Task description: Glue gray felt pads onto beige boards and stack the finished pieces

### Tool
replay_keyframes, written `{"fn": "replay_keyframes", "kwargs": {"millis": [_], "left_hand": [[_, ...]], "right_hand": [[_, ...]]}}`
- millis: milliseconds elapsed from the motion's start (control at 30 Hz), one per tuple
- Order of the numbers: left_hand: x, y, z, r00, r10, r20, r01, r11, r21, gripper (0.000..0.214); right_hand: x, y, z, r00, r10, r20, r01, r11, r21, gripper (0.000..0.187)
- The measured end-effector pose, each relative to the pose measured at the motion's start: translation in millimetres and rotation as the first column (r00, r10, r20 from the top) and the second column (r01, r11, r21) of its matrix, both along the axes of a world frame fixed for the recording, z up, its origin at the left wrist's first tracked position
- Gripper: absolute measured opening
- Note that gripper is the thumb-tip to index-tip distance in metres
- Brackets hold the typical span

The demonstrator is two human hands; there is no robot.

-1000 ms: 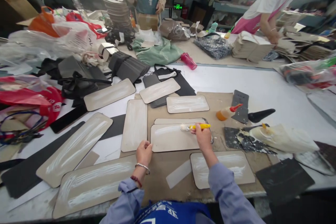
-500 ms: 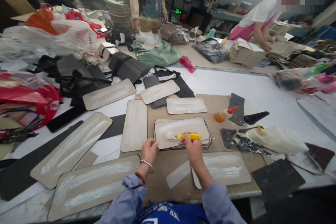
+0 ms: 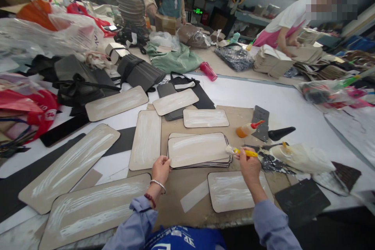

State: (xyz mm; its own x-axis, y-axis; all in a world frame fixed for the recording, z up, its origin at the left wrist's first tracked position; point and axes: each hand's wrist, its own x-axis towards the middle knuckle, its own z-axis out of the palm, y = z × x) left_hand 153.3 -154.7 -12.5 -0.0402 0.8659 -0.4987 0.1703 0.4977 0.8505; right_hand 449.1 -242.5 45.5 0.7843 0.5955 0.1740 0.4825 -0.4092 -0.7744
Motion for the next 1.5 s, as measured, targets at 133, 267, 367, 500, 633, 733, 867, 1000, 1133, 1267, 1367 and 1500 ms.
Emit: {"fn": "replay_keyframes", "kwargs": {"millis": [133,267,367,500,633,733,867,1000,1133,1267,1367,1500], "left_hand": [[0,-1,8.5,0.999,-0.043,0.026,0.043,0.998,-0.034,0.008],[-1,-2,11.0,0.988,-0.04,0.15,0.056,0.993,-0.103,0.009],[-3,-1,8.9,0.974,-0.021,0.226,0.053,0.989,-0.136,0.014],[-6,-2,6.1,0.97,-0.006,0.242,0.041,0.989,-0.139,0.016],[-4,-3,4.9,0.975,0.004,0.221,0.026,0.991,-0.132,0.015],[-1,-3,4.9,0.982,0.011,0.189,0.012,0.993,-0.119,0.01],[2,-3,4.6,0.988,0.018,0.153,-0.003,0.995,-0.102,0.007],[2,-6,3.7,0.993,0.012,0.118,-0.002,0.996,-0.085,0.004],[2,-8,5.0,0.996,0.03,0.08,-0.025,0.998,-0.06,0.007],[2,-8,8.9,0.998,0.011,0.067,-0.007,0.998,-0.063,0.011],[2,-8,11.2,0.998,-0.012,0.062,0.016,0.998,-0.062,0.013],[4,-8,12.1,0.995,-0.04,0.09,0.047,0.996,-0.069,0.013]], "right_hand": [[-44,5,-4.6,0.905,0.23,0.358,-0.226,0.973,-0.054,0.023],[-137,6,-16.9,0.786,0.504,0.357,-0.511,0.856,-0.083,0.018],[-186,2,-11.7,0.784,0.591,0.19,-0.609,0.791,0.052,0.017],[-189,7,2.5,0.83,0.546,-0.11,-0.529,0.835,0.153,0.018],[-168,32,-0.8,0.791,0.384,-0.477,-0.32,0.923,0.213,0.031],[-161,48,-8.6,0.77,0.347,-0.535,-0.281,0.938,0.204,0.038],[-164,56,-10.7,0.841,0.358,-0.405,-0.297,0.932,0.208,0.038],[-154,54,-12.1,0.797,0.376,-0.472,-0.333,0.927,0.175,0.038],[-84,40,-16.5,0.933,0.15,-0.326,-0.143,0.989,0.048,0.044],[-10,19,-13.6,0.999,-0.034,-0.023,0.033,0.999,-0.011,0.047],[-7,12,-12.4,0.97,0.083,0.229,-0.08,0.997,-0.022,0.038],[-72,11,-11.5,0.876,0.4,0.271,-0.406,0.913,-0.038,0.024]]}}
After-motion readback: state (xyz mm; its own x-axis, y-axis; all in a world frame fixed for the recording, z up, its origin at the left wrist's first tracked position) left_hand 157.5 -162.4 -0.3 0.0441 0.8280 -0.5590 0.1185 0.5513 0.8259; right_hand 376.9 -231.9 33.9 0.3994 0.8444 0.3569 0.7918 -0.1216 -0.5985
